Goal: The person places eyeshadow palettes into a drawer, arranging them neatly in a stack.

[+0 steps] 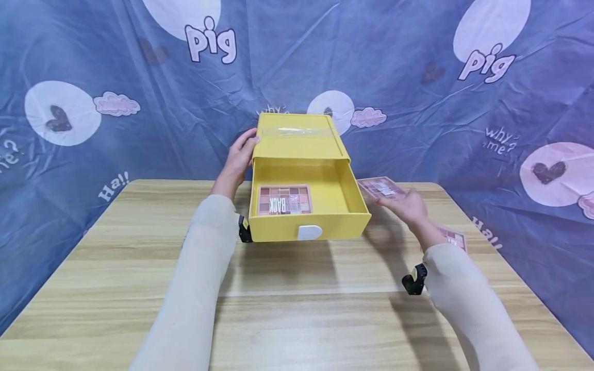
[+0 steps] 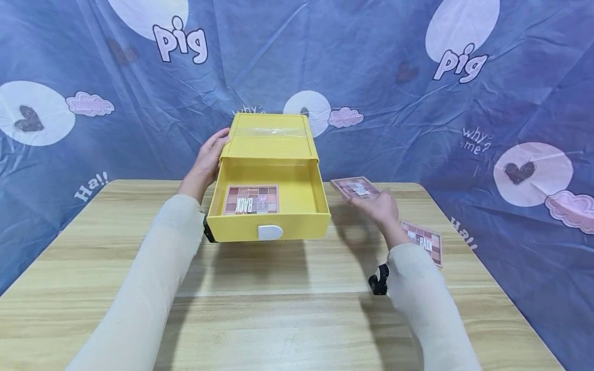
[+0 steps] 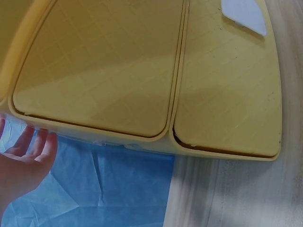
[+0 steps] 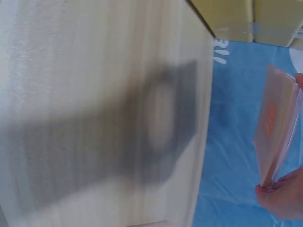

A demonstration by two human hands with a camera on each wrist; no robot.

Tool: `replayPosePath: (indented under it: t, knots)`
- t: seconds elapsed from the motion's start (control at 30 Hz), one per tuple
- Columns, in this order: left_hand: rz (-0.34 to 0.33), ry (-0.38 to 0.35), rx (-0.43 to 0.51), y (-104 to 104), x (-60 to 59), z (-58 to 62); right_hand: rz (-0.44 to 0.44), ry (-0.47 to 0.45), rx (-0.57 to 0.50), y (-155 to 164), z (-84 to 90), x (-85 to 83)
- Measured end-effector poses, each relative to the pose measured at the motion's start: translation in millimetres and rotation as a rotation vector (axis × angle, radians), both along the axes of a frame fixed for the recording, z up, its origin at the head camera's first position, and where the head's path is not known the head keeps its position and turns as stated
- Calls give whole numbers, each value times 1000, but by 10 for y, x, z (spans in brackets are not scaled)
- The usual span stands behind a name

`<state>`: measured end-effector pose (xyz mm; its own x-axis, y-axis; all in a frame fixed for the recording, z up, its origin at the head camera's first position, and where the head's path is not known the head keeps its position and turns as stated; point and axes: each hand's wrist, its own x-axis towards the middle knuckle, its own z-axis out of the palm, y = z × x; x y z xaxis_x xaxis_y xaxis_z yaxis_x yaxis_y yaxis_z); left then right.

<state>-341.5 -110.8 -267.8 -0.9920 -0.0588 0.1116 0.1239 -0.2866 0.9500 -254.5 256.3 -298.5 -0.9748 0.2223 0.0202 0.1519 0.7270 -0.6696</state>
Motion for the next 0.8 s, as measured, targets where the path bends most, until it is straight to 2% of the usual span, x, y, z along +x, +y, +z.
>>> replayPosePath:
  t: [0.2, 0.4, 0.6, 0.8]
  knots:
    - [-4, 0, -10, 4, 1, 18, 44, 37, -106, -7, 163, 4]
    - [1, -7, -11, -8, -7, 23, 69, 78, -129, -31, 361, 7]
    - [-2, -24, -24, -17, -10, 30, 84, 101, -118, -68, 507, 30]
    - [-7, -32, -31, -16, -6, 30, 81, 77, -25, -102, 643, 75]
